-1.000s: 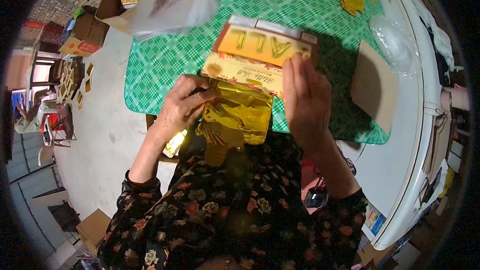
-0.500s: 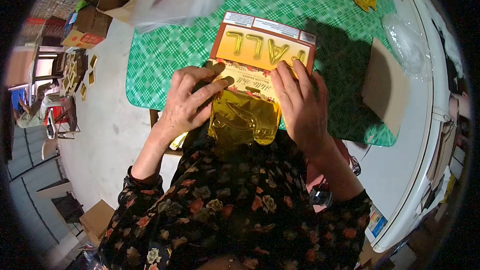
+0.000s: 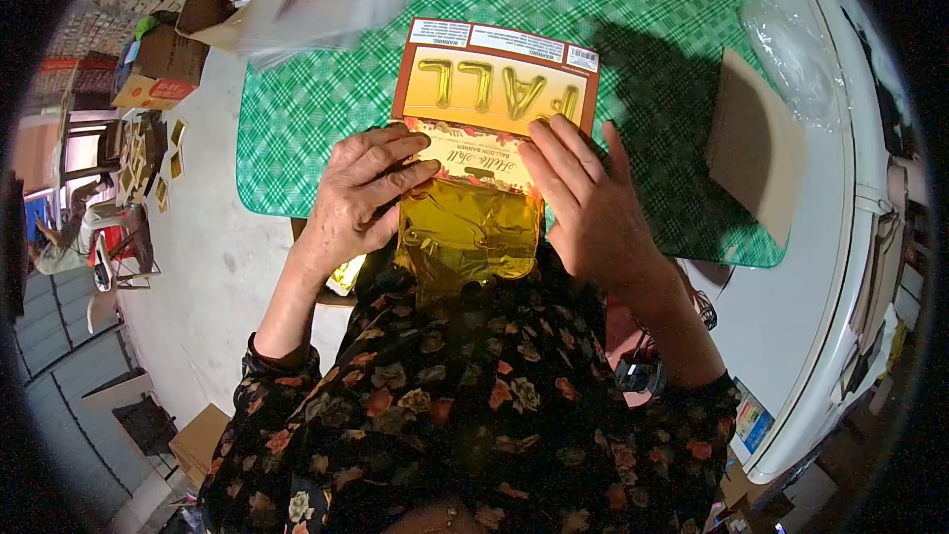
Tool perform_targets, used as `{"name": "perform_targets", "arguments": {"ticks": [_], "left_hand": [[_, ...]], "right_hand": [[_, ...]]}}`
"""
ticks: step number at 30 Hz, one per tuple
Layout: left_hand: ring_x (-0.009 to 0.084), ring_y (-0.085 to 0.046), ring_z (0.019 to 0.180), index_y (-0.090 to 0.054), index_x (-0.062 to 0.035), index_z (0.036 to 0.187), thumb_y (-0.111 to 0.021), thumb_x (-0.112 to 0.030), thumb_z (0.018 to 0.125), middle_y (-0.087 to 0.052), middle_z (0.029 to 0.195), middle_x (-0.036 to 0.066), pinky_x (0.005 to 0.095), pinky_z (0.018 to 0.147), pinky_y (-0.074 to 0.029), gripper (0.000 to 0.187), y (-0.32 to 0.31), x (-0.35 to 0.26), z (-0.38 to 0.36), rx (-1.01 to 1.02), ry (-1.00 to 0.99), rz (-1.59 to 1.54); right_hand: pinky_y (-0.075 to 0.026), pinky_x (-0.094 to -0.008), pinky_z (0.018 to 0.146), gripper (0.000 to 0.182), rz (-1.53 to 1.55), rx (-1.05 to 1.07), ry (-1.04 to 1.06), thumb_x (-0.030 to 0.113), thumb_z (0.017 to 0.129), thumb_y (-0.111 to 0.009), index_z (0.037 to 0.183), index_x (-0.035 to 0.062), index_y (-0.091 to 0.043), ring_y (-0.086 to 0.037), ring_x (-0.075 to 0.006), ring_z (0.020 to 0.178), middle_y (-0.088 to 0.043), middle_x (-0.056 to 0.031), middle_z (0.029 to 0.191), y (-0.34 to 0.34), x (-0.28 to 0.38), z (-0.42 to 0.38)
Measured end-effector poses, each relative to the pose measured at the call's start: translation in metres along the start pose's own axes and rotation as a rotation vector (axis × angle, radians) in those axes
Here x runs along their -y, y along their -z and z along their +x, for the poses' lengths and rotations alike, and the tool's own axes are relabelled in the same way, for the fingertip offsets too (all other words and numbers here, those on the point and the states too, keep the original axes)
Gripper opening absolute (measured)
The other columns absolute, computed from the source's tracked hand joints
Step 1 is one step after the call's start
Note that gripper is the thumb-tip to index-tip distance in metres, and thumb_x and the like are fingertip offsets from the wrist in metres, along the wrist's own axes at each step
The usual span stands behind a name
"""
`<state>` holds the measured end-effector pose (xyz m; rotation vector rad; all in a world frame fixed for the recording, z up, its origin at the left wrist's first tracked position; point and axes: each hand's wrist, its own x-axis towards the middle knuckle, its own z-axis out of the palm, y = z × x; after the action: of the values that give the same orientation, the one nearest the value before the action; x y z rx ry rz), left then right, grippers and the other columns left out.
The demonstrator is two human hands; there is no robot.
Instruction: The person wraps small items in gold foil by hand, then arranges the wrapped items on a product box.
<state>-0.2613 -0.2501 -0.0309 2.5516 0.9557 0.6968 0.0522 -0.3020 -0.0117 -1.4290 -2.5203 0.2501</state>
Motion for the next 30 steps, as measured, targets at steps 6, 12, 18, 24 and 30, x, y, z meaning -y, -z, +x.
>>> {"name": "perform_targets", "arguments": {"ticks": [6,12,18,24,30], "left_hand": [[0.0308,-0.056,0.13,-0.078,-0.0115,0.126,-0.073,-0.008,0.07,-0.066,0.137,0.006,0.0473,0.108,-0.045,0.056,0.001,0.002,-0.001,0.019,-0.019,-0.008],[0.0324,-0.056,0.129,-0.077,-0.0097,0.125,-0.073,-0.009,0.069,-0.065,0.135,0.006,0.0497,0.11,-0.045,0.057,0.001,0.001,0.0,0.017,-0.052,0.046],[0.0327,-0.056,0.129,-0.077,-0.0088,0.125,-0.072,-0.009,0.07,-0.065,0.135,0.007,0.0493,0.11,-0.045,0.056,-0.003,0.001,-0.001,0.013,-0.053,0.069],[0.0322,-0.062,0.128,-0.079,-0.0066,0.122,-0.072,-0.011,0.078,-0.071,0.132,0.008,0.0458,0.108,-0.047,0.044,-0.002,0.0,0.0,0.001,-0.008,0.036],[0.0307,-0.062,0.122,-0.081,-0.0035,0.113,-0.076,-0.016,0.085,-0.071,0.13,0.008,0.0449,0.107,-0.046,0.031,0.001,0.004,0.005,0.011,0.1,-0.145]], "right_hand": [[-0.017,-0.0575,0.13,0.059,-0.007,-0.027,0.073,-0.002,0.077,-0.064,0.137,0.0013,-0.066,-0.046,-0.0284,0.15,-0.058,-0.0111,0.152,-0.006,-0.002,-0.016],[-0.029,-0.0555,0.127,0.052,0.098,-0.012,0.108,0.0,0.078,-0.067,0.129,0.0008,-0.07,-0.053,-0.0295,0.142,-0.062,-0.0123,0.144,0.005,0.007,-0.016],[-0.047,-0.0521,0.116,0.045,0.081,-0.237,0.162,0.001,0.081,-0.069,0.125,-0.0011,-0.072,-0.06,-0.0332,0.13,-0.068,-0.0145,0.131,-0.025,0.01,-0.017],[-0.054,-0.0472,0.108,0.039,0.12,-0.272,0.131,0.002,0.081,-0.071,0.12,-0.0014,-0.074,-0.062,-0.0332,0.124,-0.068,-0.0142,0.128,-0.026,0.012,-0.012],[-0.053,-0.0497,0.096,0.034,0.241,-0.294,-0.014,0.006,0.078,-0.081,0.109,-0.0007,-0.069,-0.061,-0.0347,0.112,-0.06,-0.0133,0.115,-0.029,0.011,-0.014]]}}
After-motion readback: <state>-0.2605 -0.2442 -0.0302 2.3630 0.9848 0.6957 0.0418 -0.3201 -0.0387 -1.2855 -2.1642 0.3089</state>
